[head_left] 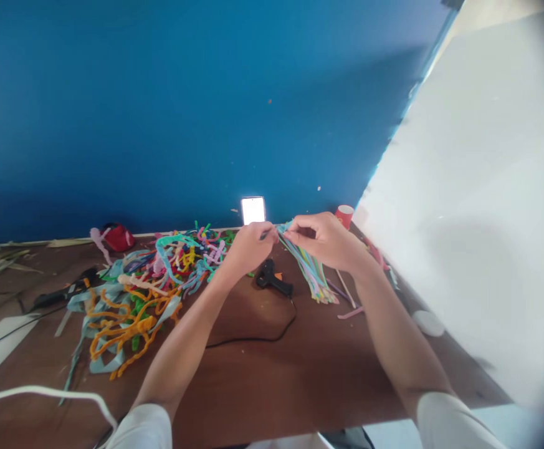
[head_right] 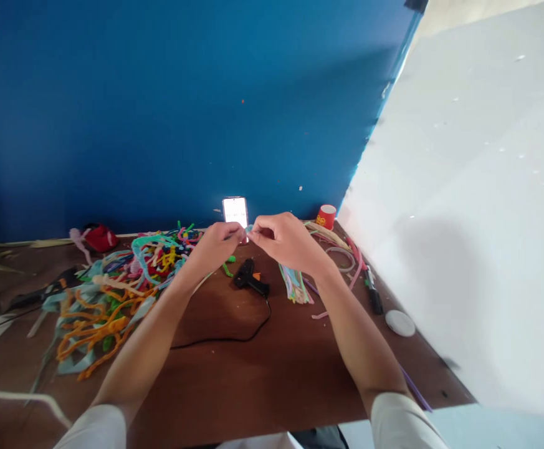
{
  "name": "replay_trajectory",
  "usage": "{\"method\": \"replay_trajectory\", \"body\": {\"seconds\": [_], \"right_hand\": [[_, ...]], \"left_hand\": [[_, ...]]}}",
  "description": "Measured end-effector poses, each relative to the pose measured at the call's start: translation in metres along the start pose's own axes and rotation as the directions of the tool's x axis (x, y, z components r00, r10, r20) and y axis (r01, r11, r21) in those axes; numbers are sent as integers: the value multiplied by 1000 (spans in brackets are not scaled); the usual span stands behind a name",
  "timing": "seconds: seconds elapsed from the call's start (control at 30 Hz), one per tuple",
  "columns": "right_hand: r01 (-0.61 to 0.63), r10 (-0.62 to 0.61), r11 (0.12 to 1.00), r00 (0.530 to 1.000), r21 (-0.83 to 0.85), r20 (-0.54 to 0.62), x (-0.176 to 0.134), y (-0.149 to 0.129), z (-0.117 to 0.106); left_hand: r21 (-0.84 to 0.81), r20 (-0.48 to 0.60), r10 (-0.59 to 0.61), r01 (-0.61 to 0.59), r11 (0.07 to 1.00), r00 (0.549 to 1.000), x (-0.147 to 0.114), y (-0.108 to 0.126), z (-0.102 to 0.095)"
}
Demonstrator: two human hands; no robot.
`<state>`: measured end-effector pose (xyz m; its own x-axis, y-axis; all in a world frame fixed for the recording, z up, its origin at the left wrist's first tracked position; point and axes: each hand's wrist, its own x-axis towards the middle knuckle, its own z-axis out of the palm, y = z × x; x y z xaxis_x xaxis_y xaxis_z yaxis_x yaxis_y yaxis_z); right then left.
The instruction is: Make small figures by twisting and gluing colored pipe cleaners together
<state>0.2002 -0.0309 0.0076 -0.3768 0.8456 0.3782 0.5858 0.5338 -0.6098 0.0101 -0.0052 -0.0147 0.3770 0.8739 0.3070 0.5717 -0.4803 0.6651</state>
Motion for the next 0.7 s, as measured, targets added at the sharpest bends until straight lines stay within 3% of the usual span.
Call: {"method": "replay_trajectory", "body": {"seconds": [0.1, 0.17, 0.27, 0.33, 0.43, 0.5, 0.53, 0.6, 0.7], "right_hand": [[-26, 26, 999, 1000, -45, -8, 0, 2, 0], [-32, 30, 998, 999, 50, 43, 0, 6, -2], [-20, -14, 966, 992, 259, 128, 0, 9, -9], [-24, -44, 938, 981, 346, 189, 0, 10, -14], [-31, -80, 919, 962, 393, 263, 1, 13, -19], [-16, -90, 921, 964, 390, 251, 4, 15, -19], [-6, -89, 926, 968, 377, 234, 4, 15, -18], [-8, -58, 946, 979, 324, 193, 5, 15, -15], [-27, 11, 984, 996, 176, 94, 2, 10, -9]], "left_hand": [[-152, -90, 63, -76, 985, 994, -3, 6, -8], [-263, -66, 105, -119, 958, 992, -6, 11, -14], [-401, 64, 167, -128, 907, 984, -12, 14, -21], [-438, 182, 241, -141, 888, 953, -14, 14, -24], [-395, 373, 316, -159, 905, 872, -15, 13, -27], [-291, 445, 318, -201, 935, 837, -14, 13, -26], [-212, 438, 309, -238, 948, 844, -14, 13, -24], [-7, 335, 278, -293, 956, 900, -12, 12, -19], [190, 118, 204, -224, 956, 972, -9, 9, -10]]}}
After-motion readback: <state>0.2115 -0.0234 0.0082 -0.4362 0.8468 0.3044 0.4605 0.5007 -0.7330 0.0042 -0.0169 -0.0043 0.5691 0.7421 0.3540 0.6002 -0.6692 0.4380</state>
